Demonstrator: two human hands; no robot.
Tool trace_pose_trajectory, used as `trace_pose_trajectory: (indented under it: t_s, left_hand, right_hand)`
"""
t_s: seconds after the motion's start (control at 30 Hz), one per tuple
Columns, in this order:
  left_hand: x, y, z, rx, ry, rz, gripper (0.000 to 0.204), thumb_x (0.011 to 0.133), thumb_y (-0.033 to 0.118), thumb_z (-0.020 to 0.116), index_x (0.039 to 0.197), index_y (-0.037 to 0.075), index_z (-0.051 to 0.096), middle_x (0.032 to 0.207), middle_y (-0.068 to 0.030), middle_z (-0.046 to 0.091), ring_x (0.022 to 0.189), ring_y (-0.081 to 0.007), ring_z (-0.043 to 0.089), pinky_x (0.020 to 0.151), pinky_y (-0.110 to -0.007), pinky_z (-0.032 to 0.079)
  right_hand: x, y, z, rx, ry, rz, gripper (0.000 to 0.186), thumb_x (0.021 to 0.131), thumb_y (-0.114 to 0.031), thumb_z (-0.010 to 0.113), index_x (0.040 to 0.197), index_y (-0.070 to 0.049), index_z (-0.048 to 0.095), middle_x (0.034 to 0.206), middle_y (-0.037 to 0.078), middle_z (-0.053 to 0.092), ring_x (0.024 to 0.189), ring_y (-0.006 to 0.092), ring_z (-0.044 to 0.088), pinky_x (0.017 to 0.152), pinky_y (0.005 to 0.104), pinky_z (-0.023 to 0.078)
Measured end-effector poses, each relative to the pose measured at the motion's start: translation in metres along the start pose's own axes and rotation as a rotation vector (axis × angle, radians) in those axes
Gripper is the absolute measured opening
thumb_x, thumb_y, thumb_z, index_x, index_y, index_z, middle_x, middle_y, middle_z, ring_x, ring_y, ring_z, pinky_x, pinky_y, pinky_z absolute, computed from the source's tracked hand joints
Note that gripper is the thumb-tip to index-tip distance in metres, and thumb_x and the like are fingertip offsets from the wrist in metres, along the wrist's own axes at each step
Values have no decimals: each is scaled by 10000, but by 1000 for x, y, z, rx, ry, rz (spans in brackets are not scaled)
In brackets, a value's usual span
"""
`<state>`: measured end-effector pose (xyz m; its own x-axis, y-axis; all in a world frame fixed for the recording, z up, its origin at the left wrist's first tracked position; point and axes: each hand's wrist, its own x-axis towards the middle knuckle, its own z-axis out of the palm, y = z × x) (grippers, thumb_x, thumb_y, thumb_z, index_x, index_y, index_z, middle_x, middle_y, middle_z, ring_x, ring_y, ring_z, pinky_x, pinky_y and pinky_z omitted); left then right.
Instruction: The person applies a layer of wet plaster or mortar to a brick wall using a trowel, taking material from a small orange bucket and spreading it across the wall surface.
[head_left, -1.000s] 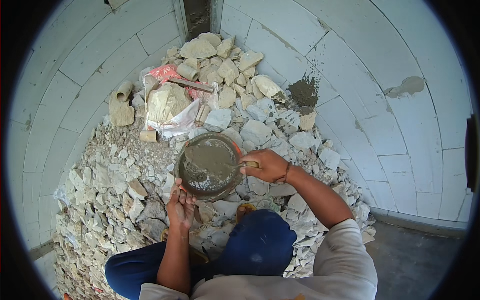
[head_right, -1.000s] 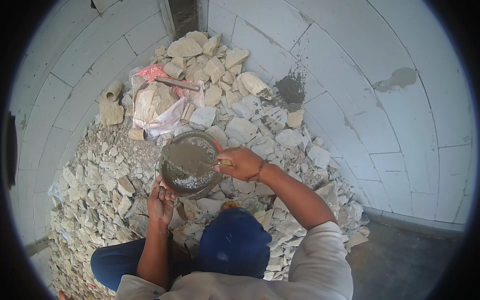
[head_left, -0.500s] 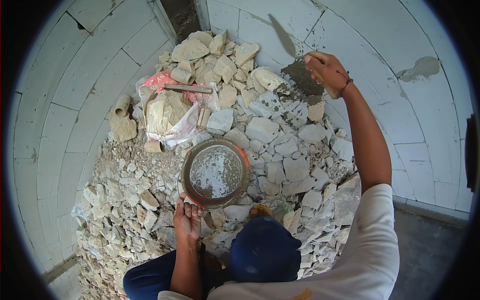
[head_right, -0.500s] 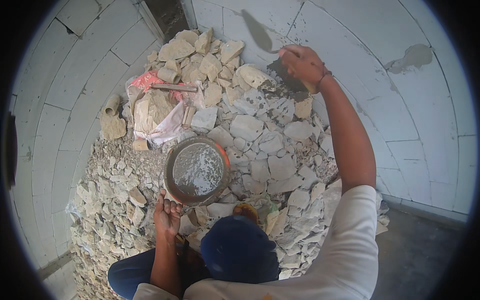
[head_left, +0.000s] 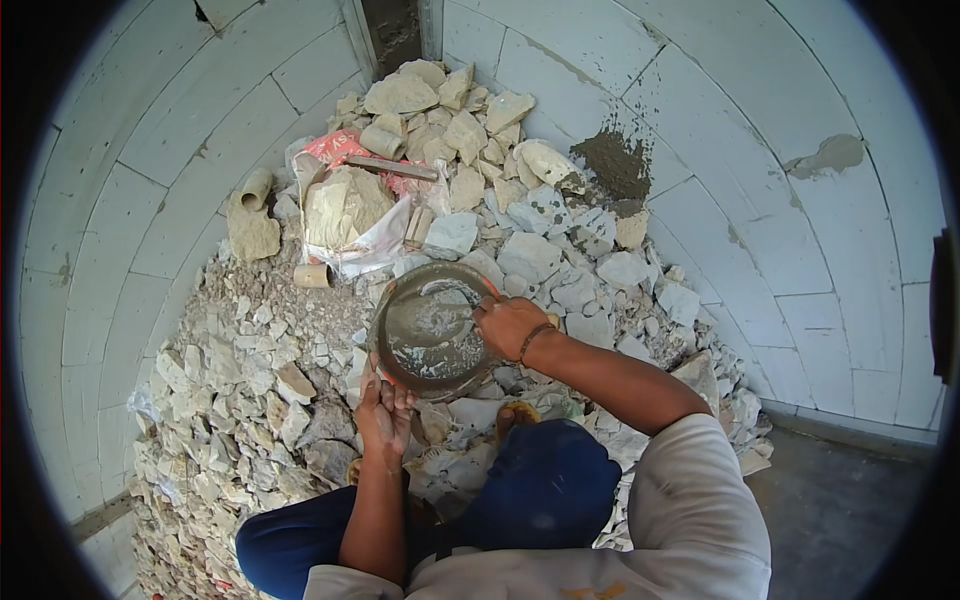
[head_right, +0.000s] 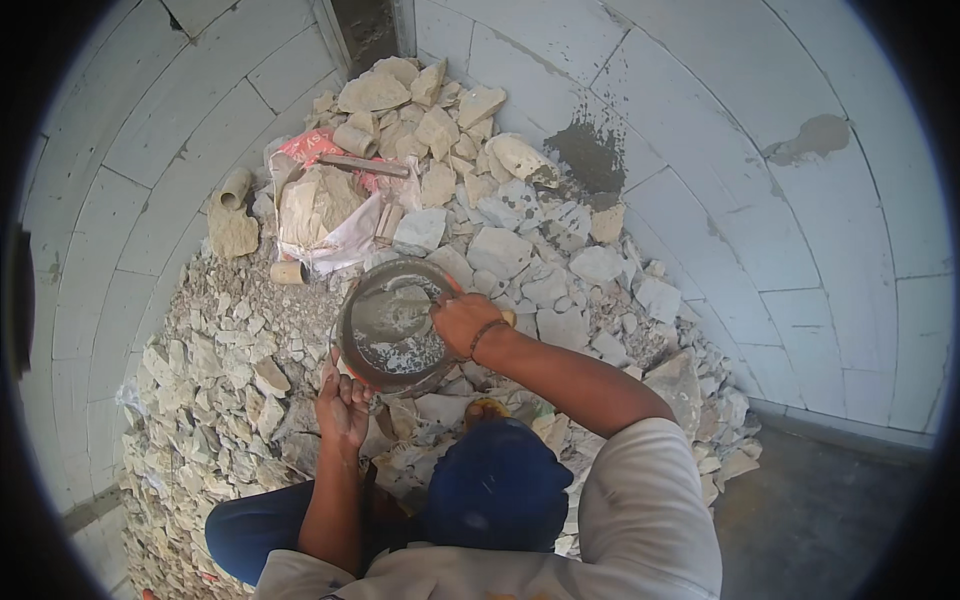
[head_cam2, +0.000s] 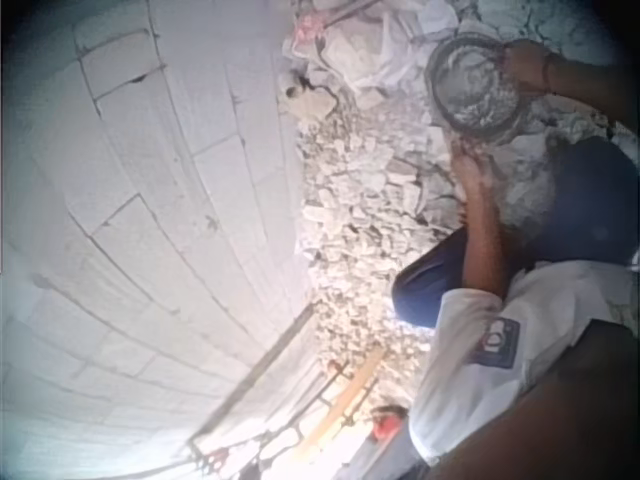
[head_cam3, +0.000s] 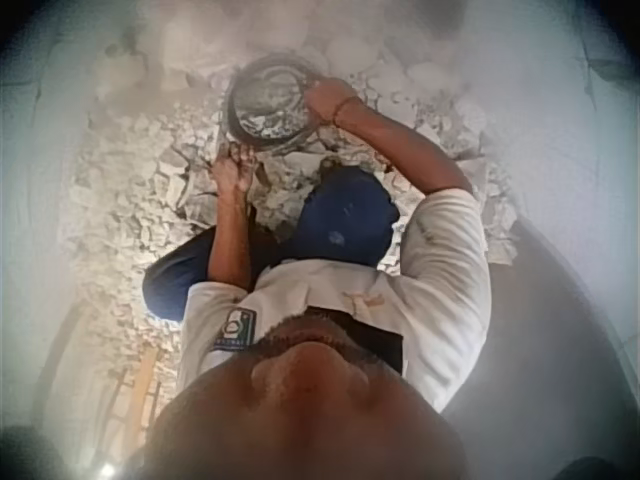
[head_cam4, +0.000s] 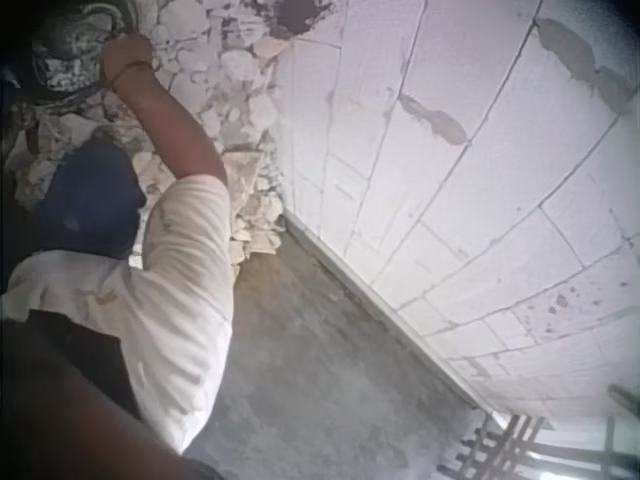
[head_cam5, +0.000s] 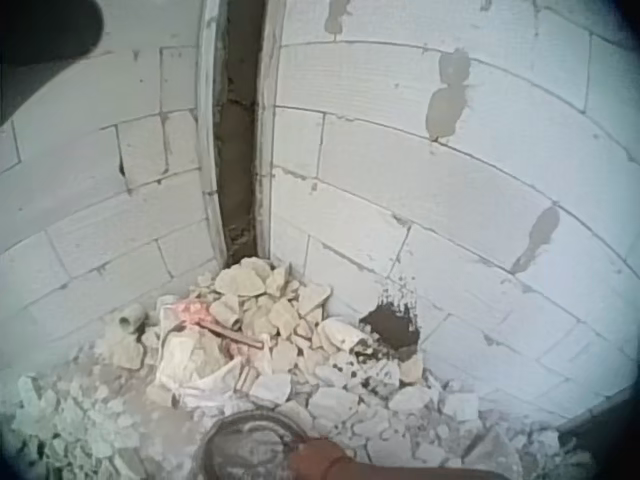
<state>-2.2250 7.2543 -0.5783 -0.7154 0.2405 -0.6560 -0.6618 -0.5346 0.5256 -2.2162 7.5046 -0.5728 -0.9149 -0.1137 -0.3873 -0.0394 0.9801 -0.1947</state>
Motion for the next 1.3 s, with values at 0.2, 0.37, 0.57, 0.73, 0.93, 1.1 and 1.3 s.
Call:
trace_pose_trajectory:
  t_s: [0.2, 0.37, 0.57, 0.73, 0.93, 1.1, 1.3]
  left_hand:
    - [-1, -2, 2, 13, -30, 21, 461, 992, 190, 312, 1426, 46, 261, 562, 34, 311, 515, -93, 413, 596, -297, 432]
    - [-1, 3, 4, 46, 41, 14, 462, 995, 204, 321, 1427, 55, 262, 557, 36, 306, 509, -92, 394, 611, -290, 428]
    - [-1, -1, -5, -3, -9, 1, 474, 981, 212, 382, 1417, 51, 286, 569, 26, 342, 511, -108, 408, 586, -309, 447]
    - [5, 0, -11, -34, 46, -18, 498, 959, 210, 429, 1408, 42, 294, 580, 14, 400, 526, -129, 448, 608, -312, 463]
    - [6, 5, -18, -94, -6, -59, 391, 969, 148, 371, 1347, 47, 385, 634, 36, 408, 606, -114, 438, 663, -297, 438]
    - [5, 7, -19, -120, -30, -28, 396, 960, 161, 368, 1331, 29, 414, 644, 31, 414, 562, -107, 429, 586, -284, 425]
    - [2, 4, -16, -171, 8, -22, 375, 983, 161, 330, 1322, 27, 419, 615, 39, 378, 542, -105, 417, 584, -277, 419]
  right_hand:
    - [-23, 53, -39, 501, 197, -339, 292, 890, -286, 577, 1029, -35, 627, 908, 140, 654, 743, 245, 648, 667, 361, 518]
    - [-6, 155, -56, 1348, -227, -9, 331, 932, -311, 545, 1074, -16, 594, 834, 59, 633, 621, 107, 586, 556, 281, 500]
    - [36, 282, -130, 1013, 362, 815, 314, 921, -333, 519, 967, -37, 611, 730, 16, 564, 574, 99, 524, 485, 264, 466]
    - [10, 206, -175, 545, 317, 153, 317, 882, -339, 571, 1013, -59, 643, 775, 69, 618, 650, 173, 595, 613, 328, 484]
    - [18, 10, -68, -176, -170, -76, 190, 773, -170, 580, 871, -63, 702, 906, 155, 679, 804, 290, 668, 727, 391, 532]
    - [27, -25, -3, -231, -78, -121, 137, 763, -124, 607, 835, -84, 716, 866, 107, 691, 822, 247, 674, 743, 345, 526]
    - [-17, 15, -24, 93, 217, -161, 239, 826, -222, 600, 968, -42, 667, 879, 132, 656, 801, 268, 659, 757, 359, 514]
